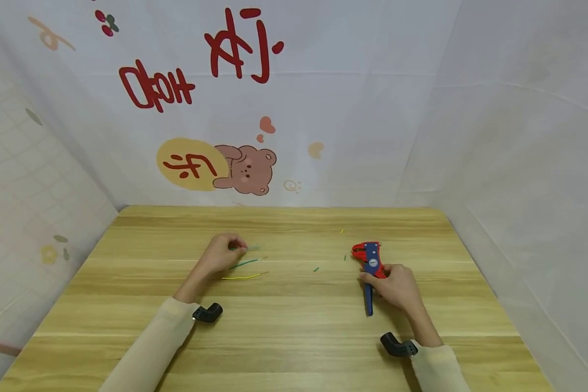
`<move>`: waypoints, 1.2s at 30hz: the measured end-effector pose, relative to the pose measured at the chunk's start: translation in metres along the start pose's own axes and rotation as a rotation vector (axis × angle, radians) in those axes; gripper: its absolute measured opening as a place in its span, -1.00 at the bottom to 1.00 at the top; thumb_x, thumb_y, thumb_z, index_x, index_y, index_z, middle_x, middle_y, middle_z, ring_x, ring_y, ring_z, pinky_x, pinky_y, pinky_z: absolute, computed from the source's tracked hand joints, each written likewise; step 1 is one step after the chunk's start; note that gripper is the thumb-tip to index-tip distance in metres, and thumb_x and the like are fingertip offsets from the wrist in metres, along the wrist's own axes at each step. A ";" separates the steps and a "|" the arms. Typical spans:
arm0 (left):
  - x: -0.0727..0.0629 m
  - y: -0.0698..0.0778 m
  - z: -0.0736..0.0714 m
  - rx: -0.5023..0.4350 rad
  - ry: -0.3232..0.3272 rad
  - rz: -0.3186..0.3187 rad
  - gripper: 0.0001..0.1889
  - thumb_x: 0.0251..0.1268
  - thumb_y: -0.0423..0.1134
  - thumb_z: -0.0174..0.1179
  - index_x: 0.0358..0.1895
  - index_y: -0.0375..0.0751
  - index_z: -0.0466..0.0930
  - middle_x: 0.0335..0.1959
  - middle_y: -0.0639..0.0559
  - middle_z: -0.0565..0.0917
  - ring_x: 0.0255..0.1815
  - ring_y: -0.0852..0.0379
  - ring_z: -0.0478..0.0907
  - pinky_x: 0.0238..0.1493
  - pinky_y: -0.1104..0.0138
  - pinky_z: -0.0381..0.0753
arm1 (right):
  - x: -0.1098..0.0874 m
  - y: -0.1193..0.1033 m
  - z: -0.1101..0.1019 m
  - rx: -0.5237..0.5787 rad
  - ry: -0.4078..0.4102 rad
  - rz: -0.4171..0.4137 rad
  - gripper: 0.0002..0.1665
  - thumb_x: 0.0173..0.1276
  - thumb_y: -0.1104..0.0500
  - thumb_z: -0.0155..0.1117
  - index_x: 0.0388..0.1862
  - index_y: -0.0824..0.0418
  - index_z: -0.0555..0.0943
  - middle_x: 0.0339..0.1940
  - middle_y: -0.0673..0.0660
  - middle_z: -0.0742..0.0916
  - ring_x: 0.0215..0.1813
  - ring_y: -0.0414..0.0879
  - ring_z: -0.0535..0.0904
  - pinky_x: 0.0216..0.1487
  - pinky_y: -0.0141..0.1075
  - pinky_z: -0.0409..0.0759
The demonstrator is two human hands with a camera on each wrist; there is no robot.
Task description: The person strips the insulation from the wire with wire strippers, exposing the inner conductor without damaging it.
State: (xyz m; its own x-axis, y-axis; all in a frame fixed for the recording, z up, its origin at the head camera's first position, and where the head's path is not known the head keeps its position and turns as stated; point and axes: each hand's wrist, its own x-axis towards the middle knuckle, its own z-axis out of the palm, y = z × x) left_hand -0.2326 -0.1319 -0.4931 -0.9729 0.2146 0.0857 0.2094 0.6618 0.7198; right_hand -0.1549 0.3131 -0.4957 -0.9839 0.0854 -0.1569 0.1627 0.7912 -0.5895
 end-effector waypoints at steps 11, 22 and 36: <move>0.008 0.002 0.006 0.100 -0.040 -0.033 -0.95 0.33 -0.36 0.32 -0.32 -0.15 0.72 -0.45 0.03 0.65 -0.39 0.15 0.49 -0.08 0.21 0.53 | -0.006 -0.004 0.000 -0.164 0.185 -0.043 -0.29 0.25 -0.43 0.36 -0.39 0.24 0.64 -0.63 0.03 0.44 -0.54 -0.10 0.30 -0.53 -0.29 0.15; 0.010 0.009 0.009 0.278 -0.059 -0.092 -0.89 0.30 -0.26 0.31 -0.36 0.07 0.65 -0.43 0.13 0.56 -0.09 -0.03 0.44 -0.04 0.01 0.34 | -0.013 -0.010 0.005 -0.191 0.256 0.040 -0.31 0.25 -0.43 0.37 -0.17 0.17 0.81 -0.62 0.02 0.37 -0.56 -0.08 0.29 -0.56 -0.30 0.09; 0.005 0.013 0.010 0.343 -0.050 -0.151 -0.91 0.30 -0.23 0.26 -0.34 0.11 0.61 -0.30 0.06 0.51 -0.04 -0.08 0.36 0.01 -0.14 0.25 | -0.014 -0.012 0.009 -0.164 0.265 0.041 -0.36 0.26 -0.43 0.36 -0.69 0.04 0.62 -0.72 -0.07 0.28 -0.60 -0.13 0.24 -0.59 -0.31 0.07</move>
State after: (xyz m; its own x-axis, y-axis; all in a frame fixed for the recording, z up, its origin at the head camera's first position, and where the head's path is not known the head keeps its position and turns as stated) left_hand -0.2337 -0.1152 -0.4899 -0.9911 0.1254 -0.0439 0.0926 0.8888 0.4489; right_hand -0.1423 0.2968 -0.4930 -0.9653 0.2568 0.0472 0.2094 0.8693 -0.4478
